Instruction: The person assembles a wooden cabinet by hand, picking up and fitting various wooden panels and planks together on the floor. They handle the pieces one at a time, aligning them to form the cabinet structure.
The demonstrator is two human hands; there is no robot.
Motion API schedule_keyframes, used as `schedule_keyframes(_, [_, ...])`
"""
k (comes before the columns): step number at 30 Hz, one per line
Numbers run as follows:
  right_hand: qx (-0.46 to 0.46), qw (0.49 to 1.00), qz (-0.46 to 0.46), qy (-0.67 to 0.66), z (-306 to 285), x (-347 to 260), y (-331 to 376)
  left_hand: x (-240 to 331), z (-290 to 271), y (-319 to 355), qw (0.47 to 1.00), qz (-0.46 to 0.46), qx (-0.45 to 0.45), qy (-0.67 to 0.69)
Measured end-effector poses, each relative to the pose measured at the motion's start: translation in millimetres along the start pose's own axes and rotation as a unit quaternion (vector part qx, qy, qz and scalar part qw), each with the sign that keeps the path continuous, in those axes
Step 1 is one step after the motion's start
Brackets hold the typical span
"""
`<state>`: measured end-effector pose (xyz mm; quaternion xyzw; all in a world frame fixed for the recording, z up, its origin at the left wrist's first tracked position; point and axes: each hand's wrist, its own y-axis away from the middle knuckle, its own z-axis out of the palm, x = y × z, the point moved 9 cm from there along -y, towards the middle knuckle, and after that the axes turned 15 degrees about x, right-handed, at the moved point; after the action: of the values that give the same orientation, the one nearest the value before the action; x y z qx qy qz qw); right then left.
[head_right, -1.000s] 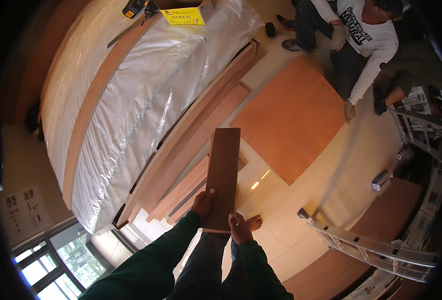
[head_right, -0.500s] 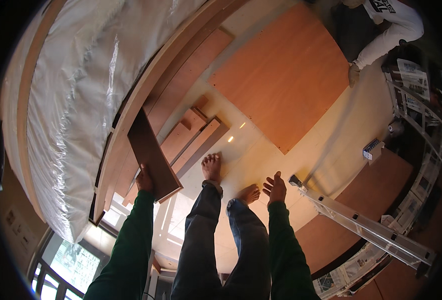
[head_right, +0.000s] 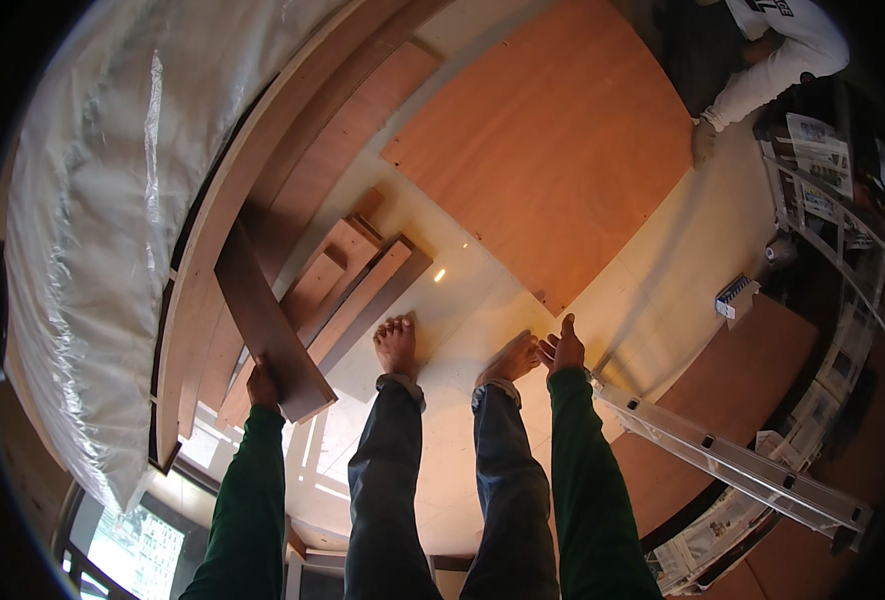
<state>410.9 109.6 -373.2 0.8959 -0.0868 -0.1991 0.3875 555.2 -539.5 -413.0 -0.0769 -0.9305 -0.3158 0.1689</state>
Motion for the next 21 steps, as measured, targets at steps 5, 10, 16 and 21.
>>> schedule_keyframes(5, [-0.007,0.999,0.027,0.019,4,26,-37,-12,7,6,0.997,-0.027,0.047,0.062])
schedule_keyframes(10, [0.057,0.998,0.035,0.019,-20,5,-82,-3,17,11,0.996,0.042,0.039,0.074])
schedule_keyframes(16, [0.099,0.994,-0.026,-0.032,-42,-64,-61,13,-12,31,0.980,0.045,0.165,-0.101])
schedule_keyframes(21, [0.055,0.998,-0.018,-0.006,-50,-42,-40,96,-44,69,0.867,0.242,0.381,-0.212])
